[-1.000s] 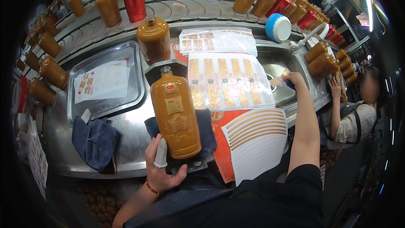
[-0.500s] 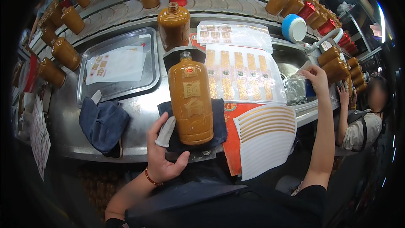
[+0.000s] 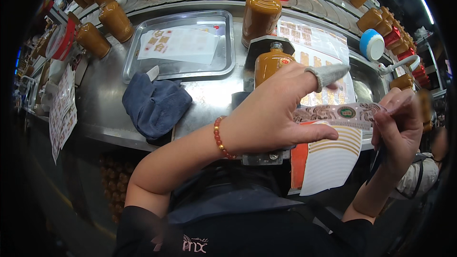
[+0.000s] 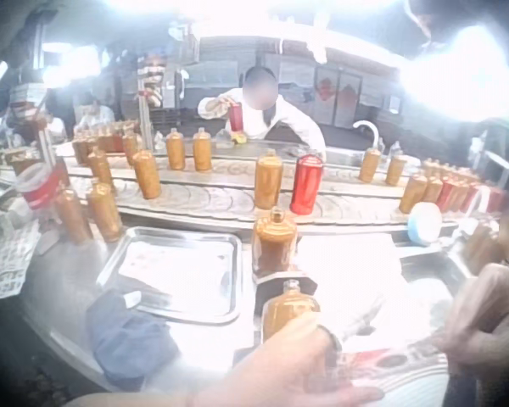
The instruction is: The person applies adhesive labels to amber-colored bottles on a production line. They peel labels from a sheet, position them on the bottle surface, and smooth them with a blue squeegee tool. The person handles multiple bottles sequentially, placing finished bottles onto a conveyor belt.
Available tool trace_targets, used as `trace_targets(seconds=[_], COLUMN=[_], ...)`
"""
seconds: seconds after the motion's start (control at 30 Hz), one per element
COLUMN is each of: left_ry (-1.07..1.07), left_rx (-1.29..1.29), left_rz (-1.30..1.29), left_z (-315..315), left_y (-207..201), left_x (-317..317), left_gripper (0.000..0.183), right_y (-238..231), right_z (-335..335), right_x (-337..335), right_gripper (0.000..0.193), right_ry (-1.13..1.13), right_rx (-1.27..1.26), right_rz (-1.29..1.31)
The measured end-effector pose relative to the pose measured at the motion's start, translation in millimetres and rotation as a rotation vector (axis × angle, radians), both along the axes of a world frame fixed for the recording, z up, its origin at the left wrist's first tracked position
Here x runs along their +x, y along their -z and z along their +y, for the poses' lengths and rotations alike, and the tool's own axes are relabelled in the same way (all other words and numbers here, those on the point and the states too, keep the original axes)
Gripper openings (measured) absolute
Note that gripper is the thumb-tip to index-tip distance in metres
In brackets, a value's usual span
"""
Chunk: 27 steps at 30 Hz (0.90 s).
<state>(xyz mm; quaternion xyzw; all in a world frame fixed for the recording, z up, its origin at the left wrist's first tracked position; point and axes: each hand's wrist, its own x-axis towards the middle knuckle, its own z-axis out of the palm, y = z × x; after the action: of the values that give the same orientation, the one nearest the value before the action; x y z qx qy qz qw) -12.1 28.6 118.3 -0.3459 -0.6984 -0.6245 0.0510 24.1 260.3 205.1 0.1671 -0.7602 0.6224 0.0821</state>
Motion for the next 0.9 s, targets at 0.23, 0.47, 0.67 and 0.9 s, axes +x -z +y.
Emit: trace_targets(seconds=[0.23, 0.47, 0.67, 0.9], left_ry=[0.007, -0.195, -0.313, -0.357], left_rx=[0.009, -0.043, 0.034, 0.260], left_rz=[-0.424, -0.542, -0.514, -0.651], left_z=[-39.1, -48.9, -46.7, -33.7], left_y=[16.8, 65.9, 78.1, 76.4], left_x=[36.0, 62.9, 62.5, 60.4], left_gripper=[0.032, 0.019, 0.014, 0.018], right_y=[46.1, 120.6, 145.5, 151.3], right_z=[-1.4, -7.9, -12.3, -20.2], right_x=[25.7, 35.6, 28.8, 23.9], right_gripper=[0.022, 0.007, 0.006, 0.004], right_ry=[-0.006, 0.038, 0.117, 0.176], right_rx=[-0.181, -0.469, -0.406, -0.337], right_rz=[-0.275, -0.687, -0.607, -0.574])
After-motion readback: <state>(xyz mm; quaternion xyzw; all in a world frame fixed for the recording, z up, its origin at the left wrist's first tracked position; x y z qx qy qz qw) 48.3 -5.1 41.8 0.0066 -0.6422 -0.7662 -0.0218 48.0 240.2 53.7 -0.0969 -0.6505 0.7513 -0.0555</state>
